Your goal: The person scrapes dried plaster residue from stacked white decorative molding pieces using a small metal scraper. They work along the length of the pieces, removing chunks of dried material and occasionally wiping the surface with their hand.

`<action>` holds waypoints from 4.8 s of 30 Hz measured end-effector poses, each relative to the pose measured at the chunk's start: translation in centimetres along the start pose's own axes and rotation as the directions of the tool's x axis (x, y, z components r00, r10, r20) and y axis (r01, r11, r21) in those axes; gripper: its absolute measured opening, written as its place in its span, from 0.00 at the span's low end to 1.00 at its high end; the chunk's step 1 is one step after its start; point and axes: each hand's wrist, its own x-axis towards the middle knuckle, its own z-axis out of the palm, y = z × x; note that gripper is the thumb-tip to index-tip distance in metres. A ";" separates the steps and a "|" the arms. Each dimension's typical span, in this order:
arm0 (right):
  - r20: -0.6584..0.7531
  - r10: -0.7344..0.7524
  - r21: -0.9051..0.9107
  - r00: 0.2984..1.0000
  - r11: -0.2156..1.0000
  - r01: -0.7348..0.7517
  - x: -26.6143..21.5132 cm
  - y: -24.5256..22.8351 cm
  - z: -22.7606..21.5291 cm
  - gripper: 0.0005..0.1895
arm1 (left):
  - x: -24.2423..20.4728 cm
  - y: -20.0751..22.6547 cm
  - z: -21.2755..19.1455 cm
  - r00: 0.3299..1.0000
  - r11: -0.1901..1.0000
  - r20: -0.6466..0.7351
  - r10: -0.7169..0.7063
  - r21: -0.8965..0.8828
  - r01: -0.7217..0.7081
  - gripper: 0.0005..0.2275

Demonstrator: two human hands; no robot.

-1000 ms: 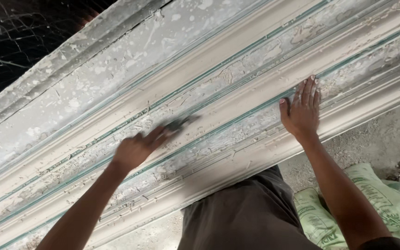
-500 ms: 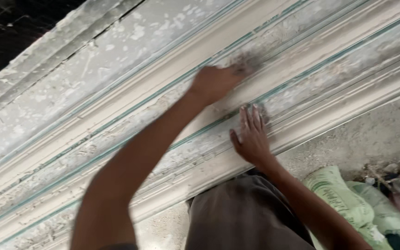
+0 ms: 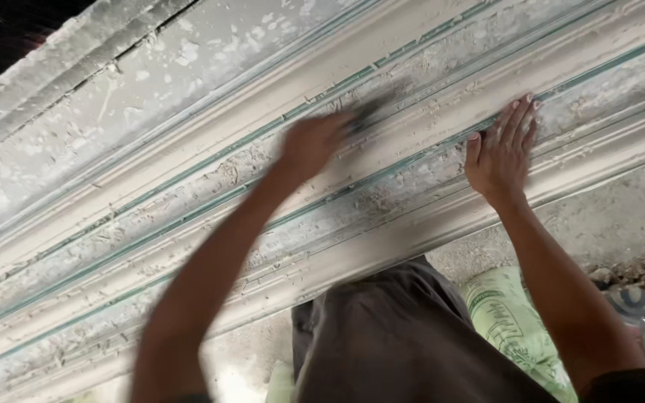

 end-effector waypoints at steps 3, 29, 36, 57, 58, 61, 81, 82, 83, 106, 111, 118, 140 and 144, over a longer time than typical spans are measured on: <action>-0.019 0.021 -0.047 1.000 0.999 -0.022 0.2 0.1 0.3 0.42 | 11.2 10.5 3.7 0.996 0.997 -0.082 0.021 -0.067 -0.027 0.16; 0.296 -0.088 0.357 0.951 0.934 -0.025 1.0 5.2 -3.6 0.38 | 28.1 24.0 5.7 0.870 0.702 0.090 0.484 0.553 -0.448 0.26; 0.044 0.063 0.166 0.997 0.984 -0.069 7.9 24.4 -5.3 0.39 | 5.7 12.5 -2.4 0.998 0.999 -0.063 0.006 0.052 -0.003 0.18; -0.044 -0.001 0.114 0.999 0.993 0.006 9.0 25.1 -4.8 0.34 | 25.3 25.1 4.3 0.952 0.862 0.148 0.268 0.404 -0.305 0.26; -0.055 -0.006 0.055 0.998 0.998 0.009 9.1 25.1 -4.4 0.37 | 21.9 24.0 3.6 0.944 0.745 0.176 0.278 0.581 -0.327 0.29; -0.073 -0.022 -0.012 0.997 1.000 0.021 9.4 25.2 -3.9 0.41 | 18.1 22.6 3.0 0.902 0.520 0.145 0.406 0.775 -0.359 0.25; -0.039 0.015 0.023 0.999 1.000 -0.014 9.6 25.1 -4.4 0.38 | 31.9 37.2 2.9 0.979 0.986 0.163 -0.124 0.135 0.102 0.20; -0.045 0.014 0.016 0.999 1.000 -0.014 9.7 25.1 -4.3 0.39 | 33.1 37.5 3.5 0.987 0.994 0.130 -0.095 0.073 0.086 0.19; -0.041 0.005 0.012 0.999 1.000 -0.005 9.2 24.8 -4.5 0.39 | 33.6 37.8 4.2 0.992 0.997 0.098 -0.079 0.006 0.079 0.19; -0.209 -0.246 0.304 0.947 0.903 0.302 5.6 20.1 -4.7 0.23 | -20.3 23.2 24.4 0.312 0.491 -0.397 -0.863 -0.805 0.334 0.23; -0.236 -0.412 0.429 0.880 0.769 0.474 -1.2 6.1 -0.3 0.14 | -29.0 19.1 31.8 -0.023 0.264 -0.266 -0.964 -0.962 0.062 0.22; 0.270 -0.497 0.798 0.825 0.595 0.097 -21.2 -23.7 -1.1 0.14 | -48.5 14.7 34.3 0.105 0.311 -0.312 -0.944 -0.950 -0.024 0.22; 0.424 -0.897 0.827 -0.127 0.326 0.458 -39.4 -79.4 4.0 0.26 | -77.1 -17.8 20.1 -0.186 0.050 -0.025 -0.982 -0.991 -0.126 0.16; 0.619 -0.745 0.743 -0.250 0.453 0.493 -42.1 -89.9 1.0 0.42 | -83.9 -24.0 9.1 -0.112 0.059 -0.047 -0.993 -0.993 -0.103 0.11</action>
